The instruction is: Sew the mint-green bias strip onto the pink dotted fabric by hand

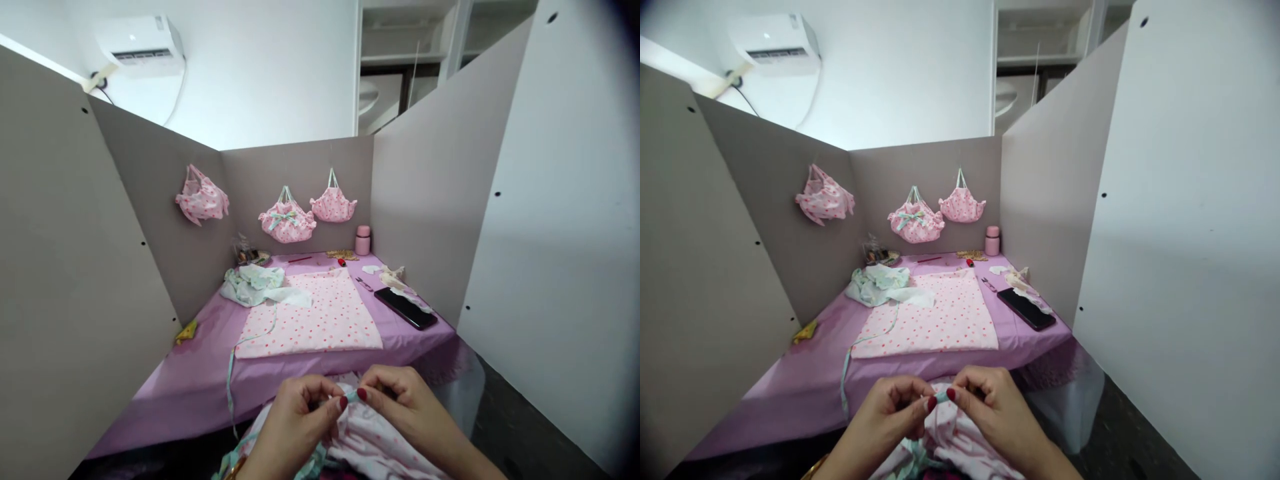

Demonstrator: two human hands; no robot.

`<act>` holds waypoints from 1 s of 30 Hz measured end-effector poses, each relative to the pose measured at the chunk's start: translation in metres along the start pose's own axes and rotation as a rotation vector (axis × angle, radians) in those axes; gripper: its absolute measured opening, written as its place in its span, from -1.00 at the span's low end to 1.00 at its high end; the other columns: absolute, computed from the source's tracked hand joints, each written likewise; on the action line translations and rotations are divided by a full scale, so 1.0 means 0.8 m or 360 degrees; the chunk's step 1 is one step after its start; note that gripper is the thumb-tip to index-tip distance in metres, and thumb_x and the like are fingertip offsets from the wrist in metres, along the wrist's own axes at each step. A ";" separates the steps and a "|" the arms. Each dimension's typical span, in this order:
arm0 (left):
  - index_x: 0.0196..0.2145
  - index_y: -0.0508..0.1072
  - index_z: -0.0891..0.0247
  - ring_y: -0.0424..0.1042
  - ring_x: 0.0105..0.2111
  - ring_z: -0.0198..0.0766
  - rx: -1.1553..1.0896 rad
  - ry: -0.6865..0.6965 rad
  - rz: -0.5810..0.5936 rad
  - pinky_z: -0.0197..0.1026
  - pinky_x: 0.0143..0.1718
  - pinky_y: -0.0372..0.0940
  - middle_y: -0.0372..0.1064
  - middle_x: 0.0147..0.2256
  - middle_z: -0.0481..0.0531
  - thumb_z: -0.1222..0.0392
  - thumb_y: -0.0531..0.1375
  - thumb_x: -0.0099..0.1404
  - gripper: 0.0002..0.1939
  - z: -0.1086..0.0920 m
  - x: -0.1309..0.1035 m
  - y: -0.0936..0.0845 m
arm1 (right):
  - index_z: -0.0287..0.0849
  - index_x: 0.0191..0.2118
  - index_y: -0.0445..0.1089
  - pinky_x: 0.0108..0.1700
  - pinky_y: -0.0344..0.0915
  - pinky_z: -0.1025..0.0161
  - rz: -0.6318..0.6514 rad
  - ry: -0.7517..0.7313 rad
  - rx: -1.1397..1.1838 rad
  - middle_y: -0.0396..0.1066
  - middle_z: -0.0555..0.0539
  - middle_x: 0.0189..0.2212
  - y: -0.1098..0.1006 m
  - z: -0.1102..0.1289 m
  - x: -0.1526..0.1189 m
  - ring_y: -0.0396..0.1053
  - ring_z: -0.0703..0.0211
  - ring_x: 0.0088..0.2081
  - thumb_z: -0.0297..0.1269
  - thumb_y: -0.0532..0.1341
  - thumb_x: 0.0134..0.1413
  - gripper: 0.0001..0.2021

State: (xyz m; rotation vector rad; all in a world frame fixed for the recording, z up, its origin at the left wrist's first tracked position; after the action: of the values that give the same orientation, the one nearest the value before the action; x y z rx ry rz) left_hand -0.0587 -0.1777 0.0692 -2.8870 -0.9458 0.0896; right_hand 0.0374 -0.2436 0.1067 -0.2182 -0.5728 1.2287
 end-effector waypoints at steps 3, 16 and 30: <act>-0.42 0.47 0.42 0.20 -0.67 -0.39 0.0025 -0.0015 0.0004 -0.35 -0.59 0.10 0.25 -0.67 -0.08 -0.03 0.21 0.11 -0.64 -0.001 0.004 0.000 | -0.22 -0.54 0.38 -0.50 0.09 0.34 -0.0057 -0.0060 -0.0121 0.29 0.03 -0.64 -0.005 0.002 -0.001 0.22 0.24 -0.55 -0.12 0.10 0.13 -0.66; -0.43 0.50 0.39 0.13 -0.76 -0.43 0.0134 -0.0159 0.0059 -0.39 -0.72 -0.04 0.10 -0.75 -0.18 -0.20 0.22 0.01 -0.50 0.016 0.035 0.000 | -0.19 -0.55 0.36 -0.50 0.12 0.32 -0.0061 -0.0114 -0.0219 0.32 0.00 -0.63 -0.003 -0.020 0.013 0.26 0.21 -0.56 -0.14 0.05 0.17 -0.65; -0.46 0.47 0.40 0.09 -0.74 -0.48 -0.0182 -0.0216 -0.0019 -0.39 -0.68 -0.07 0.15 -0.73 -0.17 -0.13 0.29 -0.02 -0.56 0.014 0.038 -0.019 | -0.21 -0.26 0.36 -0.61 -0.24 0.40 0.0376 0.0542 0.1108 0.00 0.17 -0.63 0.055 -0.079 0.028 -0.20 0.41 -0.62 -0.04 0.30 -0.08 -0.65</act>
State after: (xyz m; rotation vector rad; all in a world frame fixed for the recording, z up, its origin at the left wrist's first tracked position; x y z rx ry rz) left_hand -0.0439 -0.1464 0.0594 -3.0121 -1.0222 0.2411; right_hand 0.0392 -0.1987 0.0405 0.0994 0.1964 1.5076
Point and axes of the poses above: each hand's wrist, its own x-axis towards the middle knuckle, its own y-axis out of the palm, z = x × y, the point moved 10 cm from there along x, towards the middle knuckle
